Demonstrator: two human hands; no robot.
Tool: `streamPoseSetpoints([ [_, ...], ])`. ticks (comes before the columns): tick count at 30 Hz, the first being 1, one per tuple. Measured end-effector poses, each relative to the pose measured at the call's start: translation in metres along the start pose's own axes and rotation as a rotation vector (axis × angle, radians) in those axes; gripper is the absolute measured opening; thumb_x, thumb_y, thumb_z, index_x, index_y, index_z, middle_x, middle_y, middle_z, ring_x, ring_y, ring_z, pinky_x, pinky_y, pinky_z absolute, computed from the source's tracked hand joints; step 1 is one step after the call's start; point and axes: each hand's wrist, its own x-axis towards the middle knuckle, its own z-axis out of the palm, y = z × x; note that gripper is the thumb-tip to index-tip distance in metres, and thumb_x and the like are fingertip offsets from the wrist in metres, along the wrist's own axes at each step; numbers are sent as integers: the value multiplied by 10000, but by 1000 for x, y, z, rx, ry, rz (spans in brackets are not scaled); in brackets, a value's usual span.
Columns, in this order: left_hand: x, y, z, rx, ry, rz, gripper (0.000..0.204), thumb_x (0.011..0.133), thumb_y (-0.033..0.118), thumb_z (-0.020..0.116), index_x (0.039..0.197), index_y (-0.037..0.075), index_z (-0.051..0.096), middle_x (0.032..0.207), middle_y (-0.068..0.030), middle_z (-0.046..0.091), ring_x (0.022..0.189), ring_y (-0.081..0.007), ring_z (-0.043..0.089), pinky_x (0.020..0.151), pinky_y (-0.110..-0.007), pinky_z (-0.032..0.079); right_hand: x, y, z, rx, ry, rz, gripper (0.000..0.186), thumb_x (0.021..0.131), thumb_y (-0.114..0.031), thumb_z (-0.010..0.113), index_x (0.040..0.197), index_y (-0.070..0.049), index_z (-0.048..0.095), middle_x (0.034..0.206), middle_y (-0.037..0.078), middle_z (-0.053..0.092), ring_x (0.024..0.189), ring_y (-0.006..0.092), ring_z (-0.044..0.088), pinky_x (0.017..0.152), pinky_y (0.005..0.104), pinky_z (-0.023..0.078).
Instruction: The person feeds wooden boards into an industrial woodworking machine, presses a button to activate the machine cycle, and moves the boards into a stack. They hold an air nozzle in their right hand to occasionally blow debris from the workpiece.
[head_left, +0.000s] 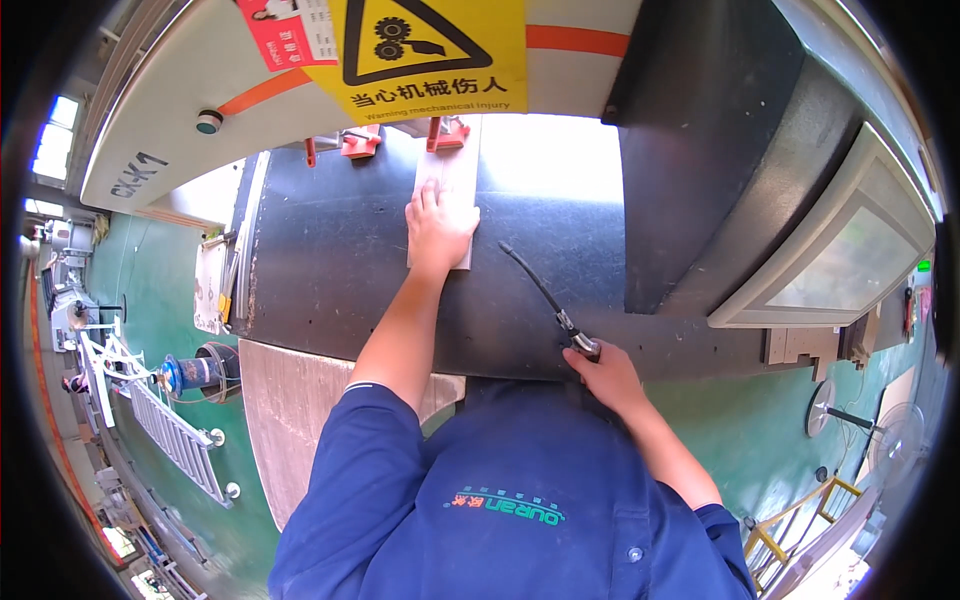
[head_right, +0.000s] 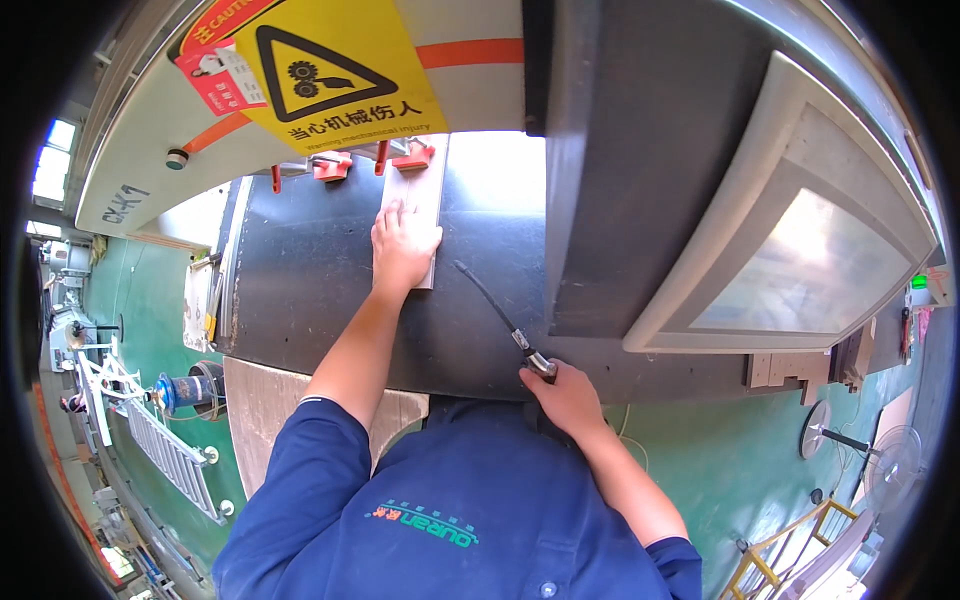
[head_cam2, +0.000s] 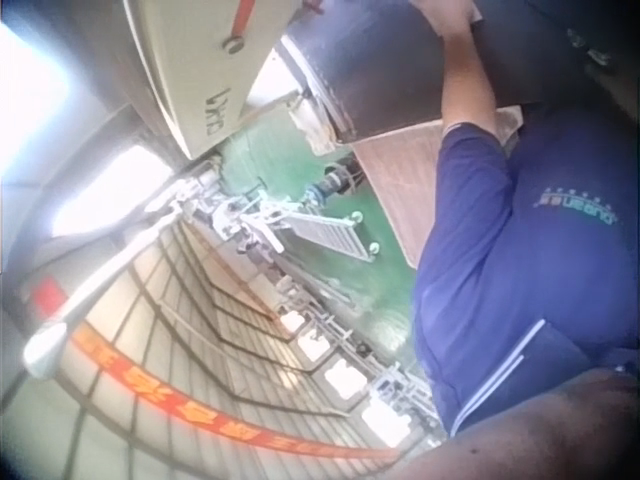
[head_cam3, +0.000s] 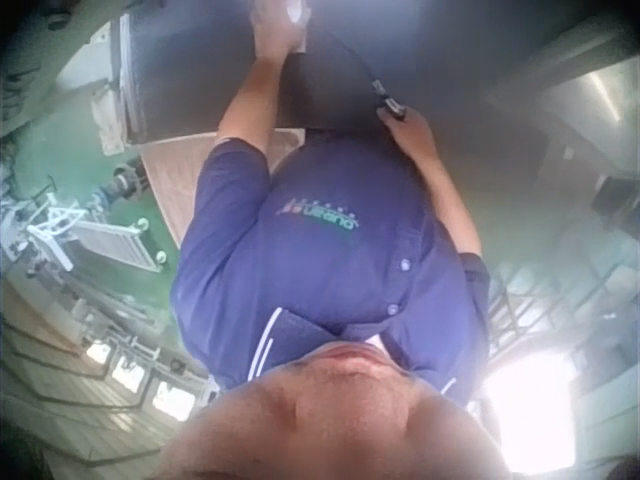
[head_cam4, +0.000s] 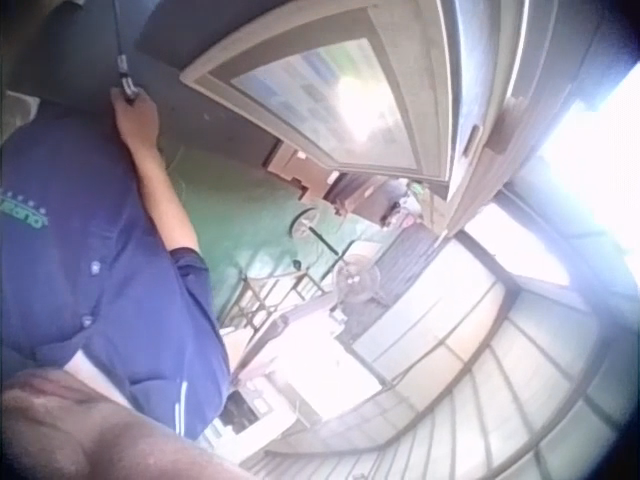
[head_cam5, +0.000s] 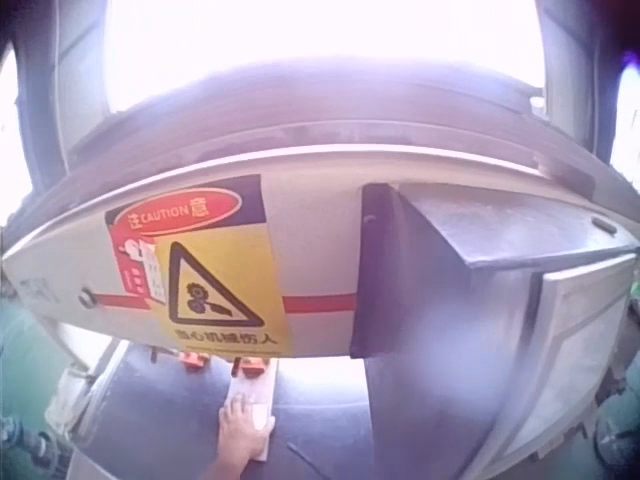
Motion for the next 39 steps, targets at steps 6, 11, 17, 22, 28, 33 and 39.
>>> streamPoseSetpoints([
  [6, 0, 0, 2, 22, -16, -5, 659, 864, 405, 629, 1395, 55, 455, 1438, -214, 395, 1353, -378, 340, 1134, -480, 277, -17, 15, 8, 67, 13, 33, 414, 892, -435, 654, 906, -21, 649, 784, 197, 657, 800, 392, 646, 702, 436, 475],
  [11, 0, 3, -1, 20, -18, 16, 645, 863, 404, 625, 1384, 56, 472, 1437, -212, 399, 1352, -375, 341, 1134, -481, 276, -35, 34, 15, 119, -10, 95, 409, 889, -426, 662, 901, -18, 647, 756, 164, 653, 751, 338, 647, 695, 405, 475],
  [17, -1, -3, 1, 1, 11, 13, 650, 871, 401, 592, 1357, -18, 490, 1445, -229, 407, 1361, -366, 339, 1121, -465, 278, -45, 40, 11, 147, -48, 131, 374, 889, -395, 670, 903, -21, 653, 728, 115, 654, 722, 251, 651, 692, 365, 479],
  [22, 0, -3, 5, -16, 25, 24, 592, 877, 397, 607, 1358, 65, 518, 1433, -203, 414, 1345, -365, 340, 1121, -482, 284, -42, 37, 15, 201, -11, 135, 351, 894, -369, 669, 905, -19, 657, 725, 106, 652, 713, 241, 643, 694, 348, 480],
  [28, -1, -5, 10, 7, 25, 46, 554, 888, 384, 590, 1344, 74, 537, 1425, -204, 428, 1337, -367, 346, 1115, -479, 292, -44, 38, 26, 188, 55, 53, 372, 887, -391, 672, 886, -21, 644, 714, 116, 637, 689, 244, 619, 674, 360, 466],
  [33, 0, -6, 7, -8, -34, 26, 676, 881, 393, 577, 1399, -18, 439, 1471, -215, 389, 1395, -356, 306, 1138, -469, 257, -60, 49, 21, 99, 75, 70, 394, 881, -421, 666, 891, -29, 637, 723, 130, 638, 694, 287, 621, 666, 389, 460],
  [39, 2, -5, 1, 9, -22, 39, 651, 881, 384, 573, 1390, -6, 459, 1469, -226, 392, 1397, -360, 309, 1141, -475, 259, -63, 53, 20, 134, 124, 64, 412, 873, -443, 668, 908, -32, 656, 744, 133, 659, 725, 305, 646, 696, 387, 481],
])
